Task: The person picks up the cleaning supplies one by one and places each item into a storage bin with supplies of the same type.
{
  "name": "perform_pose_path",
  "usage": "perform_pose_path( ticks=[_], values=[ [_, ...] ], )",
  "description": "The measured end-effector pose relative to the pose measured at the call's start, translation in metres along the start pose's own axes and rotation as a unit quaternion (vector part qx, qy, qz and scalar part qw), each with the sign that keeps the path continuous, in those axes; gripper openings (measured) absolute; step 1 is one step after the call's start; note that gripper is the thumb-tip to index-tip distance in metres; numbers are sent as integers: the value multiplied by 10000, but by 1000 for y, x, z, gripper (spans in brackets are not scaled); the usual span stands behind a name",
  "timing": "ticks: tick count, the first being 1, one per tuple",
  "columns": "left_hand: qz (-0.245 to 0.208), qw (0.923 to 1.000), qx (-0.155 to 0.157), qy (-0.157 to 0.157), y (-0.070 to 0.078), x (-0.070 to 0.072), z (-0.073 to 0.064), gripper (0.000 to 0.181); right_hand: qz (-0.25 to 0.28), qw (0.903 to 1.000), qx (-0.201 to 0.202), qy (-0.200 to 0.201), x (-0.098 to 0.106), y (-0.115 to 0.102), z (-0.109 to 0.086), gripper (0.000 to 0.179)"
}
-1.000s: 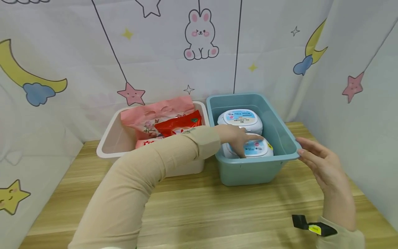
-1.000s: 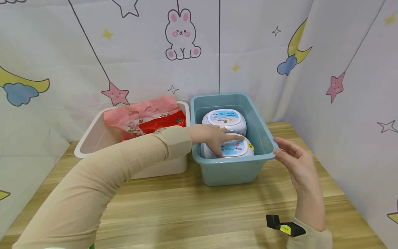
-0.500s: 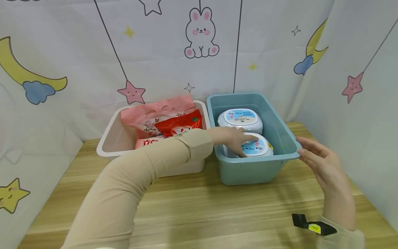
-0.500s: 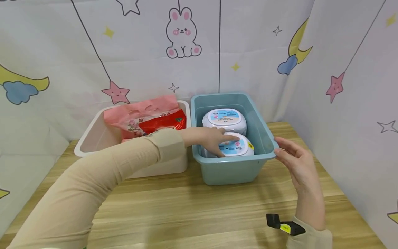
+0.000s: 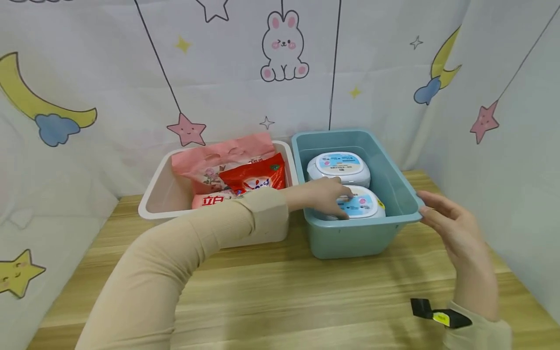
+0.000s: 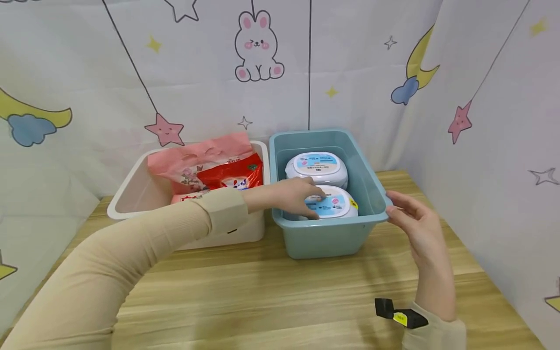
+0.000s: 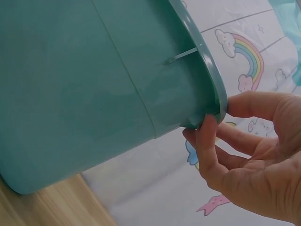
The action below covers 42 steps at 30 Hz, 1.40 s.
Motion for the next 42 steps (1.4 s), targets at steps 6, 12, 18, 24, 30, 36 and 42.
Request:
perform_pose_path(
  ticks=[6, 12, 18, 24, 30, 36, 42],
  values=[
    [-42, 9998, 57, 191, -2, 1, -7, 46, -1975, 9799, -273, -56, 5, -7, 2, 36],
    [-249, 9984, 212, 466, -10, 2, -11, 45, -4073, 9113, -560, -252, 7, -19, 9, 50],
    [-671, 9928, 97, 991, -15, 7, -13, 46, -4714, 8798, -10, -610, -1, -33, 20, 50],
    [-997, 9867, 194, 1266, -20, 11, -22, 47, -4944, 8644, 322, -854, -11, -43, 28, 48],
    [-1078, 9821, 295, 1515, -25, 12, -36, 49, -4907, 8636, 438, -1071, -22, -46, 31, 46],
    [-983, 9765, 278, 1899, -27, 16, -52, 48, -5043, 8518, 666, -1248, -31, -46, 33, 42],
    [-1154, 9718, 447, 2008, -28, 14, -71, 50, -5138, 8419, 885, -1393, -42, -46, 32, 39]
  ],
)
Point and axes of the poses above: each hand's wrist, its own z-axis towards the middle knuckle, its own x-axis out of the back of the hand, y = z × x, the point moved 5 cm from there along z, towards the middle knuckle, and after that the axes turned 15 degrees about x, right-handed, at the moved point
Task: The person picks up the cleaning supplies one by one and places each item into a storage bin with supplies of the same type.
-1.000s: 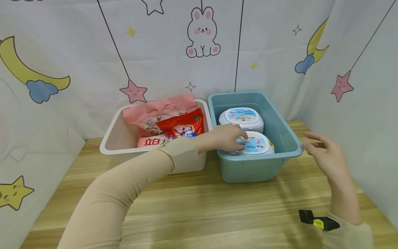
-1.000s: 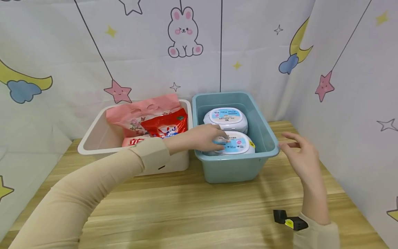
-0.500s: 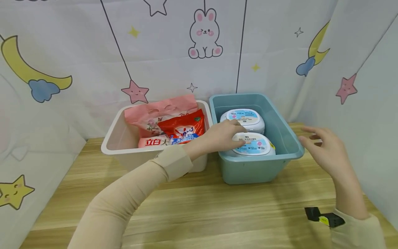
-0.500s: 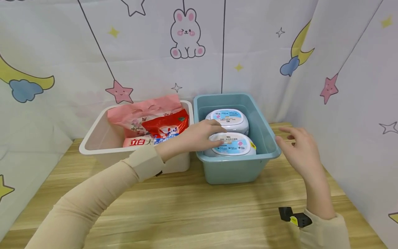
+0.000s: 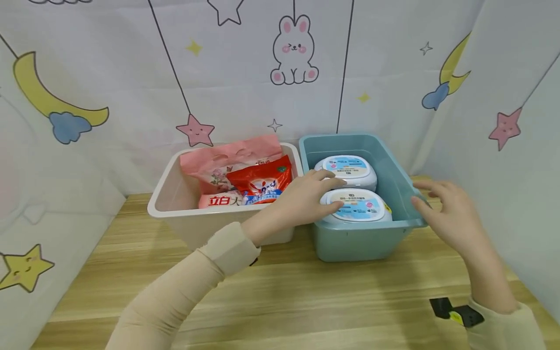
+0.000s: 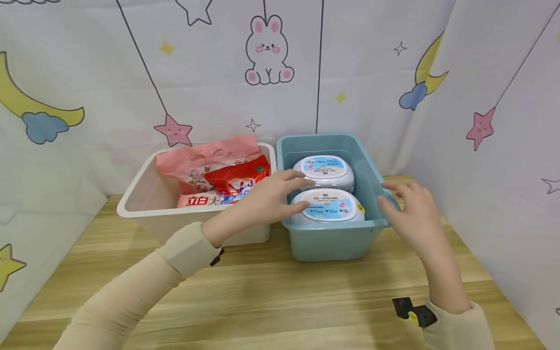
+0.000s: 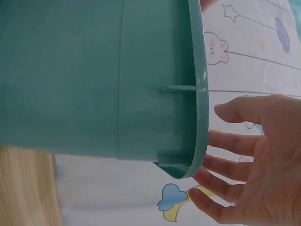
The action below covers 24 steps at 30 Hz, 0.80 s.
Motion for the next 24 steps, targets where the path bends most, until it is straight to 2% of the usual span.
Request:
perform_pose_path(
  ticks=[3, 9, 19, 24],
  values=[
    [-122, 9999, 102, 55, -1, 1, -8, 51, 33, 9999, 107, -12, -1, -5, 0, 39],
    [-269, 9992, 86, 299, -3, 2, -21, 51, 130, 9997, 188, -32, -2, -16, 0, 41],
    [-225, 9965, 261, 759, -6, 4, -35, 52, 33, 9992, 370, -123, -3, -38, 6, 43],
    [-91, 9941, 491, 960, -11, 6, -42, 54, -14, 9985, 534, -106, -6, -48, 7, 43]
  ],
)
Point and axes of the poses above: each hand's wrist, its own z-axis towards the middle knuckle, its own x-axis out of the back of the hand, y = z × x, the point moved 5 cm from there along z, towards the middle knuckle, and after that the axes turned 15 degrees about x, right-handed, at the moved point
